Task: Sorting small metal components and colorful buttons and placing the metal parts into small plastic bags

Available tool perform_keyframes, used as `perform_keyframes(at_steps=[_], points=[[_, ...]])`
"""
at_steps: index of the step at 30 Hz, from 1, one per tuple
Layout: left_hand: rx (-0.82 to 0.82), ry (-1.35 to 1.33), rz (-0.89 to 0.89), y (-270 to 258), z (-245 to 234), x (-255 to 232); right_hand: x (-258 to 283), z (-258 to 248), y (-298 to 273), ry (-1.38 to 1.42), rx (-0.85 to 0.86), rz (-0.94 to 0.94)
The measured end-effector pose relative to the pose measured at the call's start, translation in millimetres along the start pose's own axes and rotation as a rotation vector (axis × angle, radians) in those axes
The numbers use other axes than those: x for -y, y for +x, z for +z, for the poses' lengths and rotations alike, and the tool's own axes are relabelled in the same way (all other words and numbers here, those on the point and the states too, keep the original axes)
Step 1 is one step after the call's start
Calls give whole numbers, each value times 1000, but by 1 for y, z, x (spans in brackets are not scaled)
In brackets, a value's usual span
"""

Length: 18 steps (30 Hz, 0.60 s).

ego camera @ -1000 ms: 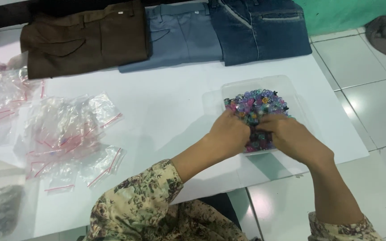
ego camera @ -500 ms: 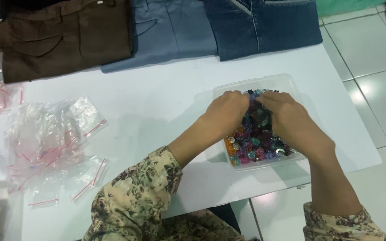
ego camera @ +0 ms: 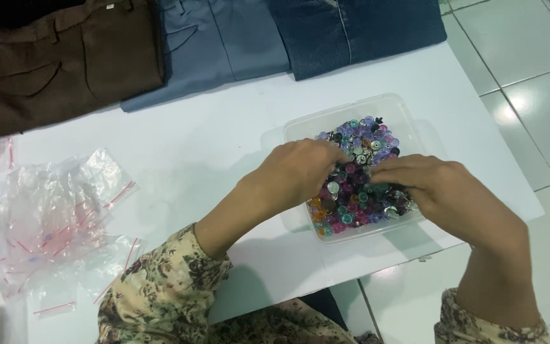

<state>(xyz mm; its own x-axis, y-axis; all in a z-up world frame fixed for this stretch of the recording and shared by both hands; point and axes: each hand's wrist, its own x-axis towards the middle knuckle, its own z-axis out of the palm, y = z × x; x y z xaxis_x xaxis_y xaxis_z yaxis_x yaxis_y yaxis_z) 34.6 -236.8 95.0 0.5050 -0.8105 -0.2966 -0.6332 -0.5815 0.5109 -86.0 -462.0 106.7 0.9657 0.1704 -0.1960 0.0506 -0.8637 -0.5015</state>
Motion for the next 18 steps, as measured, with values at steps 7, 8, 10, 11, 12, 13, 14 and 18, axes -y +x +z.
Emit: perform_keyframes(at_steps=[7, 8, 10, 11, 12, 13, 14, 18], points=[[-192, 85, 138, 12, 17, 2, -2, 0, -20, -25, -82, 61], [-279, 159, 169, 14, 22, 2, -2, 3, -19, -20, -106, 42], [-366, 233, 200, 25, 31, 5, -2, 6, -16, -15, -128, 23], [-388, 308, 174, 33, 34, 7, -2, 6, -14, -18, -125, 38], [-411, 386, 146, 42, 36, 9, -2, 7, -10, -21, -124, 51], [-412, 387, 144, 48, 39, 10, -5, 7, -5, -21, -124, 48], [-402, 393, 131, 54, 42, 12, -8, 8, 0, -43, -124, 19], [-356, 386, 57, 61, 48, 10, -9, 5, 23, -111, -105, -37]])
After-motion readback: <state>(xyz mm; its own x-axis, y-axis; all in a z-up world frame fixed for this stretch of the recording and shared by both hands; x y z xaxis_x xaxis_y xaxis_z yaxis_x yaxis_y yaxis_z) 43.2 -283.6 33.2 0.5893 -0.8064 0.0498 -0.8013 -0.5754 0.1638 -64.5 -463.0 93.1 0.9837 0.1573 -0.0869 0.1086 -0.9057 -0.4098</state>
